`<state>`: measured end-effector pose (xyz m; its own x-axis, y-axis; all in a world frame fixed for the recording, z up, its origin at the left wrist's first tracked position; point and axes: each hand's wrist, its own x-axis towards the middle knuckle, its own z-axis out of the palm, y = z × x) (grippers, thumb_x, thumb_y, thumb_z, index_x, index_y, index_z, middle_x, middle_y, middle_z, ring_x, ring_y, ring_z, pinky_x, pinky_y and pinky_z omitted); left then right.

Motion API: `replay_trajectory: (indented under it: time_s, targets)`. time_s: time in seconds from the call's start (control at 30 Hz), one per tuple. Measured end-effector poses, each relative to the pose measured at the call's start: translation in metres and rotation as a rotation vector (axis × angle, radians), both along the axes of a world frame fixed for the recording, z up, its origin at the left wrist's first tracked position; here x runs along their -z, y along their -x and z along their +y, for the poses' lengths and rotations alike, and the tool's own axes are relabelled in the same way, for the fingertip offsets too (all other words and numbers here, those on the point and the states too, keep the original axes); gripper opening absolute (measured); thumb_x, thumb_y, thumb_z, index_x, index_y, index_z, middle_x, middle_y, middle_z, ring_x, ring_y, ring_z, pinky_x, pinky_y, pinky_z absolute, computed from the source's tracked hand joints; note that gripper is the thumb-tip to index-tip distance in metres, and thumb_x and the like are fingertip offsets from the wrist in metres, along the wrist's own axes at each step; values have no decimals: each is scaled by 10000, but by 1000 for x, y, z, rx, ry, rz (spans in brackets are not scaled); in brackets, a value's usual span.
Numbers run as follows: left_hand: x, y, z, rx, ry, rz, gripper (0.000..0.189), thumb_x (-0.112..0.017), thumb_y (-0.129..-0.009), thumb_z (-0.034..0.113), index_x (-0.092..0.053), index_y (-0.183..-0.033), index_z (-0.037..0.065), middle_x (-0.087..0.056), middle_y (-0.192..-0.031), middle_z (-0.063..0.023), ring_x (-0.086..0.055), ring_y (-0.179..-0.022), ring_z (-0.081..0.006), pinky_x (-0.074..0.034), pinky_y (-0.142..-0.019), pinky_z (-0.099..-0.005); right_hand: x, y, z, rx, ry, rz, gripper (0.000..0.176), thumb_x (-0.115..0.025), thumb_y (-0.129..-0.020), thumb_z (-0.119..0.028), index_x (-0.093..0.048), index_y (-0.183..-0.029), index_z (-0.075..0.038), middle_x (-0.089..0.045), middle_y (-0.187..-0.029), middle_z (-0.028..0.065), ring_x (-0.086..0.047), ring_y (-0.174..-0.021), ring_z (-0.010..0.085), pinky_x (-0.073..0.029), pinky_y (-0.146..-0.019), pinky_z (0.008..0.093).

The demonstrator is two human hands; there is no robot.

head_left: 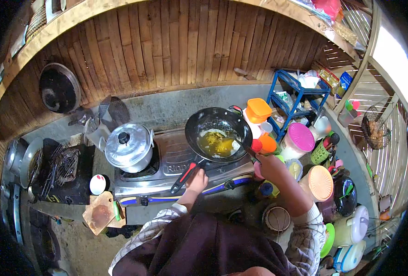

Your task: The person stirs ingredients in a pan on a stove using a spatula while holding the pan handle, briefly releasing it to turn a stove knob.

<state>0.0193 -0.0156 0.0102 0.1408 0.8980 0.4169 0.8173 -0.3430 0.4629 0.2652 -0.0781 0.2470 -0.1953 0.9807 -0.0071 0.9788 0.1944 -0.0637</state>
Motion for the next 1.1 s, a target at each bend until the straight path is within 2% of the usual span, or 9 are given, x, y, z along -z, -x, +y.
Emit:
replay_trajectory:
  time_s: [0.33, 0.4, 0.53, 0.63, 0.73, 0.8, 0.93, 1.0, 1.1]
  targets:
    - [3, 2, 3, 35, 78, 40, 216, -484, -765, 259, -529, -835, 59, -559, -851, -160, -532, -841, -342, -433, -704, -466, -31, 3, -35, -93, 55, -236, 184, -478, -763, -126, -556, -895, -24, -605, -846, 147, -631, -659, 257, -519, -542, 357]
    - [2, 3, 2, 38, 82, 55, 219, -485, -765, 263, -528, -833, 59, -558, -845, -160, -533, -841, -342, -434, -704, -467, -25, -3, -35, -116, 44, 56, 224, -470, -820, -189, -518, -1030, -129, -605, -760, 195, -583, -710, 401, -463, -643, 483]
    - [4, 3, 2, 35, 66, 79, 225, -490, -765, 274, -527, -832, 62, -555, -829, -160, -535, -831, -343, -437, -698, -468, -27, 0, -38, -177, 27, 50, 216, -482, -827, -221, -516, -1032, -161, -601, -764, 200, -579, -707, 408, -459, -638, 489]
    - [5, 3, 3, 44, 84, 36, 221, -490, -767, 276, -519, -818, 63, -555, -830, -161, -534, -818, -347, -436, -684, -471, -16, 3, -32, -380, -47, -385, 215, -512, -729, -161, -666, -802, -30, -548, -1121, 127, -604, -736, 210, -490, -544, 307]
    - [6, 1, 1, 9, 27, 37, 215, -491, -769, 274, -508, -798, 61, -556, -820, -162, -537, -798, -351, -433, -675, -475, -8, 9, -25, -302, -41, -348, 217, -516, -733, -174, -668, -811, -40, -546, -1125, 125, -603, -752, 222, -480, -516, 308]
    - [7, 1, 2, 12, 3, 28, 212, -491, -770, 271, -503, -791, 60, -555, -806, -163, -538, -786, -353, -429, -667, -478, -2, 9, -19, -237, -74, 51, 305, -508, -788, -139, -498, -1069, -22, -590, -744, 223, -578, -721, 408, -454, -650, 497]
    - [7, 2, 2, 25, 2, 4, 206, -489, -774, 264, -498, -784, 58, -553, -772, -165, -540, -758, -355, -422, -657, -479, 1, 22, -5, -107, 57, 13, 338, -504, -768, -111, -496, -1086, 2, -586, -775, 237, -577, -740, 407, -456, -674, 487]
    - [6, 2, 2, 34, 15, 10, 206, -487, -776, 263, -498, -784, 58, -553, -775, -164, -540, -763, -355, -423, -659, -478, 9, 25, 3, -192, -98, -63, 358, -519, -749, -143, -562, -1076, -2, -583, -999, 212, -621, -641, 319, -509, -595, 404]
    - [4, 2, 2, 42, 58, 27, 202, -495, -767, 255, -508, -801, 56, -548, -809, -163, -542, -790, -345, -431, -674, -470, 25, 31, 23, -25, -52, 239, 413, -513, -767, -139, -500, -1168, -40, -597, -878, 256, -610, -715, 376, -492, -656, 451]
